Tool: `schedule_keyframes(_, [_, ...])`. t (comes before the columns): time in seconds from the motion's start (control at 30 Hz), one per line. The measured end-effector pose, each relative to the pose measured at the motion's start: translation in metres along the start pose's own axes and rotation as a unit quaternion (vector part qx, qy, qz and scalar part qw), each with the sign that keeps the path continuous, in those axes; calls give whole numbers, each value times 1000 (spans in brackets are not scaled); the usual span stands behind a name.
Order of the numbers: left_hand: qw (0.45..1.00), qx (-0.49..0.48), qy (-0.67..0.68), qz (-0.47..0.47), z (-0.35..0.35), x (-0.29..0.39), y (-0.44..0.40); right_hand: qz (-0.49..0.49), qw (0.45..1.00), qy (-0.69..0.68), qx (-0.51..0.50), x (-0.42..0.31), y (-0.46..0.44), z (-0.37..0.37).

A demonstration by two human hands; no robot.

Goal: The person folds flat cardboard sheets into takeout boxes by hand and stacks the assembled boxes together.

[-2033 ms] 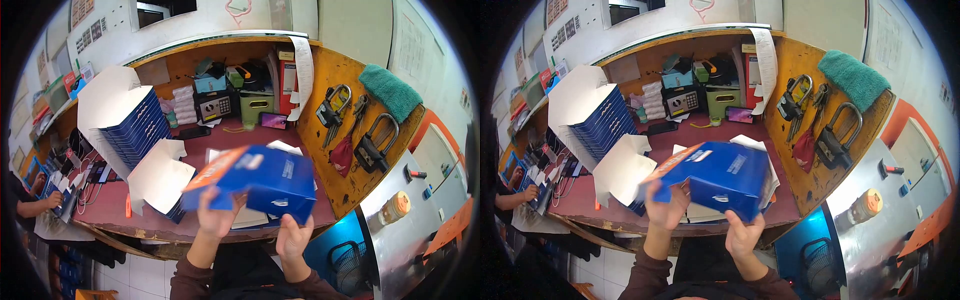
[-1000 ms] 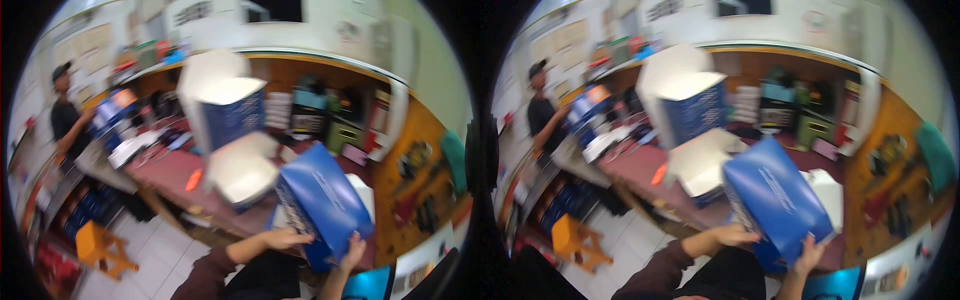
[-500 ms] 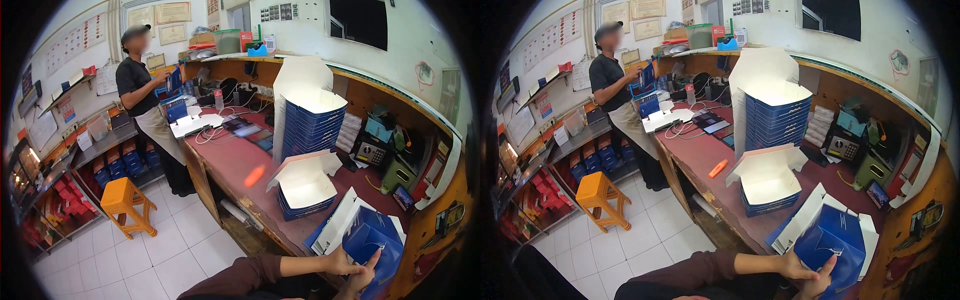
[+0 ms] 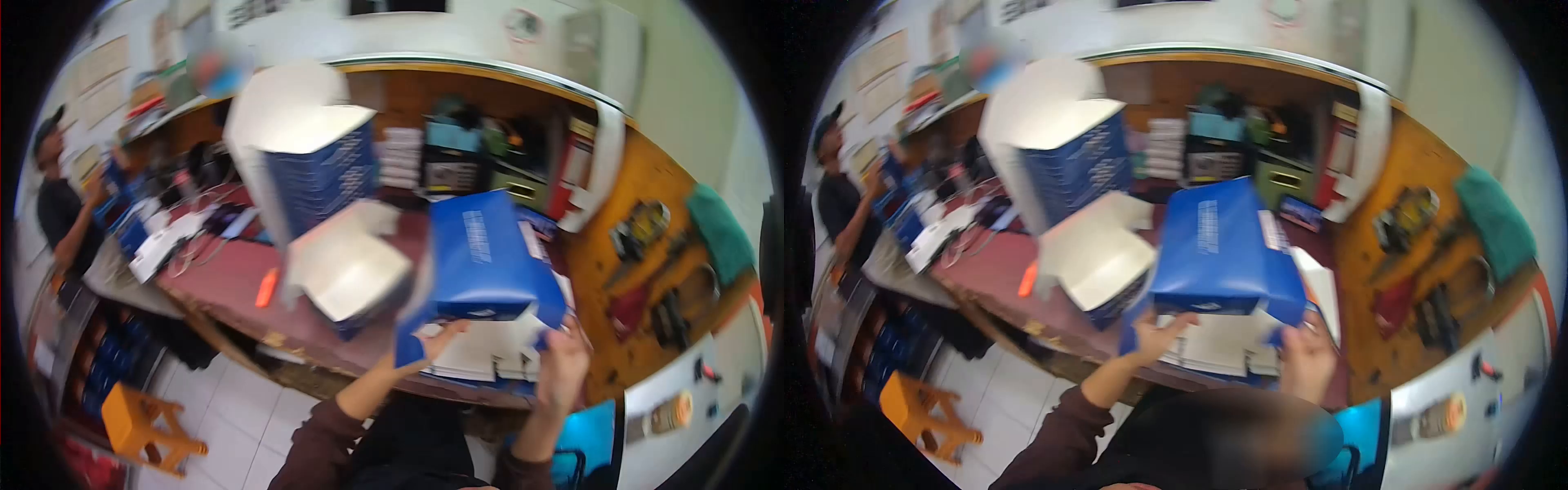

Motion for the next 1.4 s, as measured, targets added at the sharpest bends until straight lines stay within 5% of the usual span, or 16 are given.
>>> schedule_keyframes(0.03, [991, -10, -11, 132, 4, 19, 1, -65, 994, 86, 20, -1, 3, -1])
schedule_keyframes(0.1, [986, -27, 108, 121, 25, 32, 6, -159, 962, 202, 90, 8, 17, -10])
schedule_keyframes(0.17, [981, -19, 168, 97, 48, 25, 12, -154, 982, 28, 103, 35, 24, -4])
schedule_keyframes(0.27, [972, -5, 222, 79, 50, 12, 9, 99, 971, -219, -5, 78, 20, 36])
schedule_keyframes(0.37, [979, -27, 203, 10, 42, 2, 5, 102, 954, -278, -55, 82, 5, 26])
schedule_keyframes(0.47, [736, -25, 642, -213, 47, -25, 8, 21, 976, -215, 0, 59, 4, 25])
schedule_keyframes(0.57, [820, -84, 544, -156, 44, -36, 9, -41, 992, -95, 76, 50, 12, 13])
schedule_keyframes(0.6, [925, 46, 318, -204, 29, -61, 21, -38, 995, -56, 73, 49, 15, 14])
schedule_keyframes(0.7, [975, 109, 162, -107, 17, -38, 27, -10, 995, -98, 18, 55, 27, 31])
schedule_keyframes(0.83, [951, 124, 214, -183, 16, -50, 26, 82, 977, -197, -30, 100, 33, 44])
schedule_keyframes(0.9, [953, 29, 208, -218, 15, -36, 27, 37, 997, -61, 1, 75, 27, 37])
schedule_keyframes(0.97, [945, -278, -42, -165, 40, 9, 41, -21, 998, 59, 10, 59, 13, 23])
schedule_keyframes(1.03, [970, -243, -20, -7, 13, 81, 32, -66, 973, 218, -36, 59, -9, 12])
schedule_keyframes(1.1, [974, -134, 85, 162, -6, 153, 35, -149, 823, 529, -141, 46, -19, 33])
schedule_keyframes(1.2, [954, -113, 119, 251, -9, 187, 57, 59, 855, 452, -247, 84, -40, 51])
schedule_keyframes(1.4, [870, -149, 168, 440, -16, 199, 71, 15, 611, 715, -338, 116, -7, 40])
Point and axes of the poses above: each hand's wrist, its own y-axis away from the middle knuckle, its own z-axis out of the palm, x = y × z, the point moved 10 cm from there along -y, towards the middle knuckle, and after that the axes turned 5 degrees about -y, right-handed, at the moved point
